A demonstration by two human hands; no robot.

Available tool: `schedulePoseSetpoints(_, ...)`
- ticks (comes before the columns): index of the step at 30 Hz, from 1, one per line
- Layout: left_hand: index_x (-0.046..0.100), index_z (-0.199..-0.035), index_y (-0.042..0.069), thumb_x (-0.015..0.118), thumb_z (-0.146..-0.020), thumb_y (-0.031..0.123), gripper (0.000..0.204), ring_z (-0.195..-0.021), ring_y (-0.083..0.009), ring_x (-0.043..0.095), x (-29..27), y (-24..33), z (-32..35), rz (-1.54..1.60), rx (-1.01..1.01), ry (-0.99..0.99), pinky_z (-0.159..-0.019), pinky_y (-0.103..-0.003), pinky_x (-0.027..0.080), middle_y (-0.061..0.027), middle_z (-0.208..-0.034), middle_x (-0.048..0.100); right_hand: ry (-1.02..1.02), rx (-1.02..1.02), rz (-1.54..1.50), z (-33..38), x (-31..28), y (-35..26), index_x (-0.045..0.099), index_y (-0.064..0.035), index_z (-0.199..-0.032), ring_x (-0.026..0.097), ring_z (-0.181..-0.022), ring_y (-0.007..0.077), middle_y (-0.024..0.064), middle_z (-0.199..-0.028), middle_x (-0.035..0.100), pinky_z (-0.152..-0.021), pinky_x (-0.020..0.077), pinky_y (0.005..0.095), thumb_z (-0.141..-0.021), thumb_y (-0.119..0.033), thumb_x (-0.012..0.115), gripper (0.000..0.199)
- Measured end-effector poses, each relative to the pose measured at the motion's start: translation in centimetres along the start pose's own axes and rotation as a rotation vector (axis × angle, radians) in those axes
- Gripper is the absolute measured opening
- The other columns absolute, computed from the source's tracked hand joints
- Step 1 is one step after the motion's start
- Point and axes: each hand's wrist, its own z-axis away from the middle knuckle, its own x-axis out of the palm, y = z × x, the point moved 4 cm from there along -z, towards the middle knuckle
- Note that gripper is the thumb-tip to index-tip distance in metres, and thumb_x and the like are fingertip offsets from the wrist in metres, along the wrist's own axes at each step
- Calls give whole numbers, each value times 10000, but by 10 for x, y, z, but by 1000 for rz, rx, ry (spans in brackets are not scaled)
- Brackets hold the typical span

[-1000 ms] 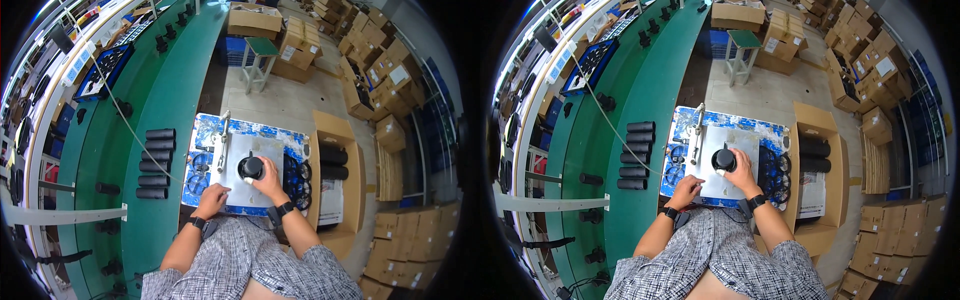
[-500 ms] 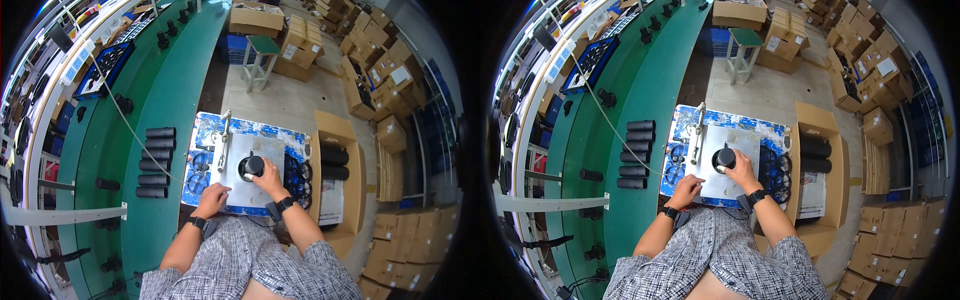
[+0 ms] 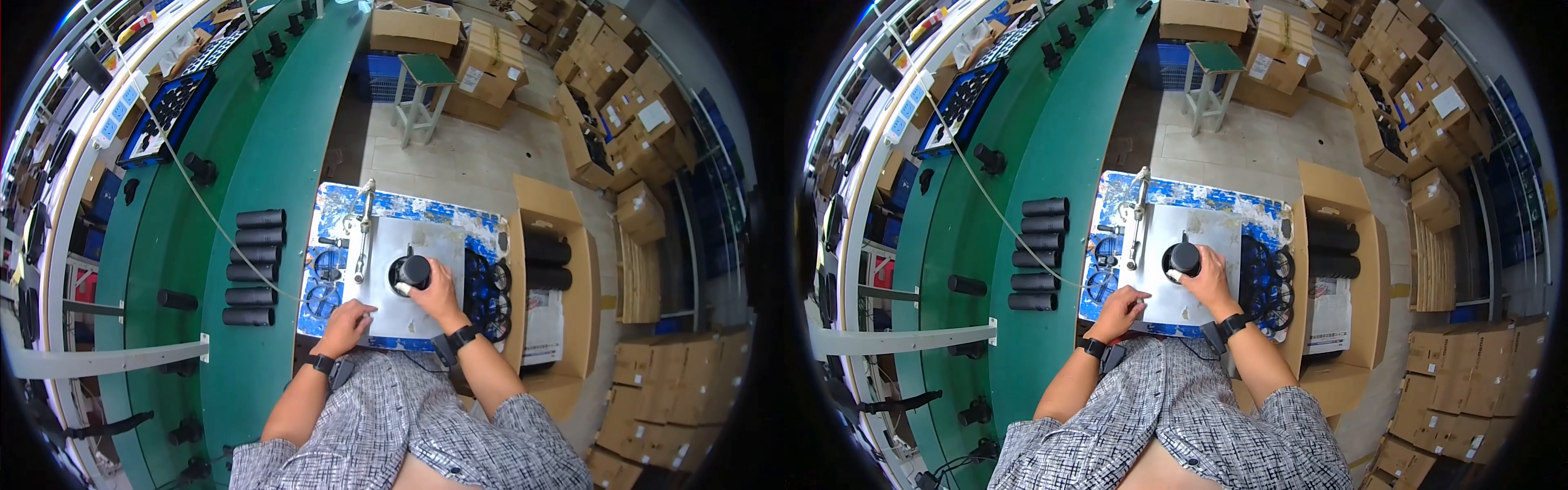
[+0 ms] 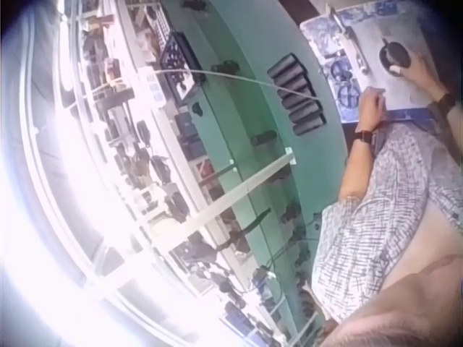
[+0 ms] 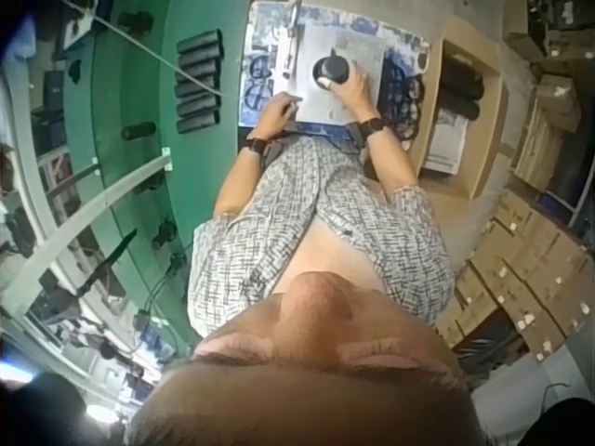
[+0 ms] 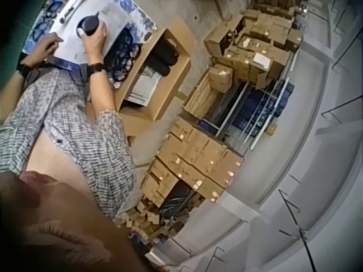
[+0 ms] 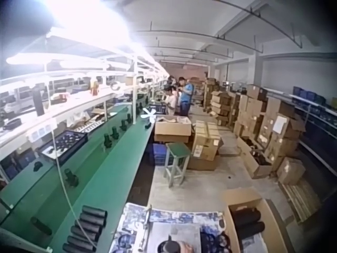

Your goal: Assembling small electronic motor components using a manual fixture on a production line.

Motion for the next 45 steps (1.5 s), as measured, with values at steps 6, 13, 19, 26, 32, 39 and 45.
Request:
schedulePoseSetpoints(6,753,-1152,82,720,-931,81,224,-850,-307,599,-3,0,3,-7,-7,-10,-765,-413,488,-111,-886,586,-101,-94,34,-9,-9,2,594,-40,-1324,607,-1167,425,178,-1251,675,-1053,479,486,-718,-171,827,662)
schedulePoseSetpoints(13,750,-1129,80,693,-935,73,202,-877,-335,635,-21,-29,-4,294,-172,83,-784,-410,519,-134,-970,650,55,-70,39,3,-1,1,613,-39,-1287,613,-1140,440,185,-1223,679,-1043,485,499,-717,-171,824,622)
schedulePoseSetpoints(19,718,-1123,26,632,-977,51,170,-936,-383,664,-86,-62,-75,-191,-68,351,-860,-411,554,-165,-1091,686,100,-41,31,9,-7,-1,611,-35,-1267,628,-1125,451,202,-1173,687,-1011,508,508,-724,-179,856,612)
schedulePoseSetpoints(26,627,-1237,59,586,-1001,155,258,-1103,-431,654,-84,-170,-138,-522,-167,134,-927,-540,536,-191,-1236,651,133,-40,16,6,-2,-15,607,-36,-1265,637,-1126,442,199,-1177,687,-1015,502,508,-725,-172,859,612)
schedulePoseSetpoints(32,593,-1367,52,599,-1018,151,362,-1158,-395,641,-91,-135,-111,-544,-243,-6,-919,-475,546,-210,-1350,600,131,29,-23,10,-3,-17,619,-39,-1276,642,-1128,426,191,-1234,669,-1034,482,502,-702,-133,835,620)
schedulePoseSetpoints(39,615,-1359,39,664,-979,71,385,-1065,-280,648,-122,0,19,114,-137,433,-868,-342,541,-133,-1282,624,373,-193,-157,16,-85,-107,675,-46,-1173,693,-1063,334,145,-1144,706,-903,562,440,-681,-133,892,546)
schedulePoseSetpoints(45,584,-1393,23,816,-873,121,578,-1124,-295,643,-172,125,69,-105,242,484,-915,-366,539,-152,-1268,635,25,-600,-205,2,-95,-240,679,-60,-1171,706,-1036,286,115,-1122,725,-904,535,433,-674,-175,933,571)
